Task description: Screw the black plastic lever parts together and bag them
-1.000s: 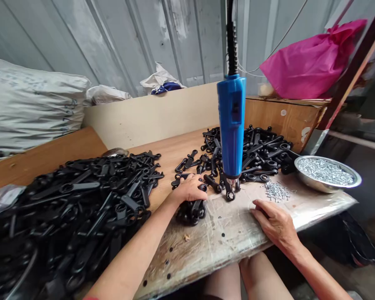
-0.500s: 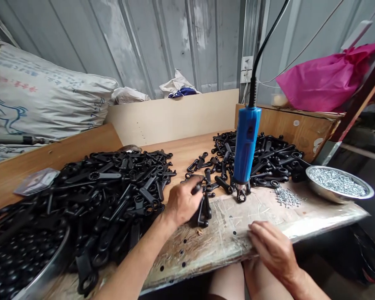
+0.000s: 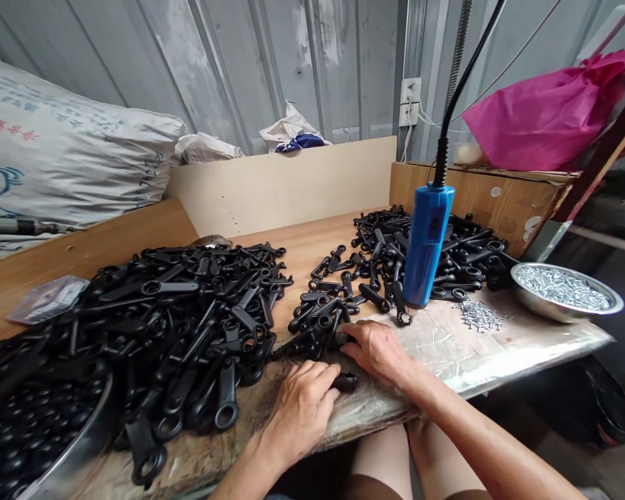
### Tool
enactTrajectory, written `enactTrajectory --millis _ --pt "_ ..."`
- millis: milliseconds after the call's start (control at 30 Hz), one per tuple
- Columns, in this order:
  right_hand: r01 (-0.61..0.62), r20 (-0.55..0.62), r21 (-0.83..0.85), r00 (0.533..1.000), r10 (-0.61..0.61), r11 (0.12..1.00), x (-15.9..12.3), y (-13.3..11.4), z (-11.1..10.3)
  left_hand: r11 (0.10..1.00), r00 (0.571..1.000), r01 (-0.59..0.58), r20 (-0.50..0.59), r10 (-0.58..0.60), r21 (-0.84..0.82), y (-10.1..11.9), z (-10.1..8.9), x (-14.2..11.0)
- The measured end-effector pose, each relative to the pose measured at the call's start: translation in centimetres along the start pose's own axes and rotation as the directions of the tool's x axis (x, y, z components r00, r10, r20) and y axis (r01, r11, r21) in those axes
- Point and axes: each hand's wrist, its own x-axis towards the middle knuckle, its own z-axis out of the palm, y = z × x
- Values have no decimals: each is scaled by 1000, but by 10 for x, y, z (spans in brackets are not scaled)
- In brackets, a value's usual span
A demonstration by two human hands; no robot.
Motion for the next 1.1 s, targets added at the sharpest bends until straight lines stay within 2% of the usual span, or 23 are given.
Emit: enactTrajectory --millis 167,267,367,433,500,567,600,633,700,733,800,867,933,1033,1100 --pt "-43 -43 21 998 44 999 -6 7 -13 984 996 51 -68 -63 -170 -8 3 -3" --pt "-58 -104 35 993 62 998 -31 14 -23 920 995 87 -19 -102 -382 -4 -1 -2" --pt "35 -218 35 975 -27 999 -62 23 -33 882 996 90 58 -71 -463 -1 -7 0" --pt "147 -283 -22 948 -147 989 -79 29 -40 914 996 71 80 -43 -399 0 -11 0" --pt "231 -341 -159 900 -273 960 -91 32 -44 955 995 11 103 21 -297 1 -14 -1" --pt "256 -404 -337 830 -385 906 -97 31 -44 992 985 -110 130 116 -58 4 -16 -2" --pt "252 -419 -412 801 -428 876 -100 29 -42 981 976 -172 153 156 95 6 -15 -3" --pt "250 -408 -462 792 -454 851 -102 25 -38 945 965 -225 186 183 239 9 -15 -3" --pt "269 -339 -491 817 -466 829 -106 16 -25 865 949 -286 246 196 413 16 -11 -3" --pt "288 -281 -479 845 -456 829 -107 10 -17 842 941 -309 269 203 442 18 -8 -2" --pt "330 -148 -407 896 -418 852 -108 -2 -4 852 932 -341 262 251 398 21 -2 1" --pt "342 -14 -281 933 -360 897 -106 -12 2 889 931 -355 195 308 290 20 5 4" --pt "283 109 -121 957 -270 952 -99 -18 -2 915 940 -337 124 317 220 16 10 6" --pt "132 259 108 953 -157 985 -81 -18 -22 952 961 -268 -26 275 149 12 18 2" --pt "49 283 160 955 -93 986 -67 -13 -35 966 952 -251 -165 257 56 13 23 -3"
